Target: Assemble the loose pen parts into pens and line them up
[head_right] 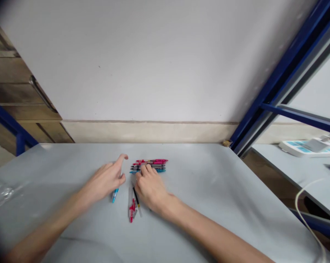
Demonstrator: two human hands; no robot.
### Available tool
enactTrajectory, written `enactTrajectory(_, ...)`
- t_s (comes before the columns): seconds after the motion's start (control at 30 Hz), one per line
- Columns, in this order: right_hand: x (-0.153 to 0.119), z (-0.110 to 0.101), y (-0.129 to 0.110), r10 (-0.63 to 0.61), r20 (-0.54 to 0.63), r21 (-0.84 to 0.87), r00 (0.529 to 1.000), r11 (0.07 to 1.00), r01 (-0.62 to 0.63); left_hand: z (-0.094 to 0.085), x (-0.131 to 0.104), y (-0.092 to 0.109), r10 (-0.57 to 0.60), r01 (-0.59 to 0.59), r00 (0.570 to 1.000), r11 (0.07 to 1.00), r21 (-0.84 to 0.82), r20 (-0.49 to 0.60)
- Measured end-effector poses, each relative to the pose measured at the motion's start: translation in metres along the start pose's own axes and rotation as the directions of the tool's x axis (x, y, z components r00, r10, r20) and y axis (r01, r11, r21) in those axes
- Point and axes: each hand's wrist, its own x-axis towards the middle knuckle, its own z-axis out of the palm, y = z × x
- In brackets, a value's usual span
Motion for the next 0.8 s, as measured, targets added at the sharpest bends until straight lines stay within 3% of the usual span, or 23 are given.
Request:
enactTrajectory(0.13,0.0,-0.029,0.02,0.107,-0.1,0.357,0.989,0.932,-0.064,-0.014,0.023,0.012,-0.046,0.045,0.978,0.999,-0.009,-0.205)
enactTrajectory(0.23,-0.008,-0.043,0.041,0.306,-0.154,0.617,0.939,0.773,-0.151,-0.003,0.03,0.02,0.063,-0.068,0.952,0.998,-0.007,-0.299)
enactTrajectory(0.27,-0.011,-0.044,0.048,0.371,-0.137,0.68,0.919,0.71,-0.185,0.004,0.029,0.02,0.142,-0.152,0.926,0.988,-0.001,-0.35)
enactTrajectory(0.33,-0.016,-0.039,0.057,0.465,-0.085,0.79,0.881,0.571,-0.225,0.018,0.027,0.017,0.302,-0.333,0.827,0.943,0.02,-0.474)
enactTrajectory(0.43,-0.02,-0.027,0.062,0.533,0.007,0.912,0.846,0.343,-0.224,0.032,0.022,0.011,0.404,-0.497,0.666,0.867,0.03,-0.627)
enactTrajectory(0.5,-0.02,-0.022,0.06,0.555,0.051,0.955,0.831,0.217,-0.204,0.037,0.02,0.01,0.457,-0.59,0.612,0.807,0.012,-0.645)
enactTrajectory(0.6,-0.019,-0.019,0.057,0.574,0.086,0.98,0.815,0.098,-0.172,0.042,0.019,0.015,0.512,-0.689,0.602,0.721,-0.074,-0.612)
enactTrajectory(0.8,-0.017,-0.018,0.055,0.584,0.072,0.995,0.809,0.011,-0.097,0.05,0.018,0.023,0.415,-0.65,0.691,0.715,-0.257,-0.592)
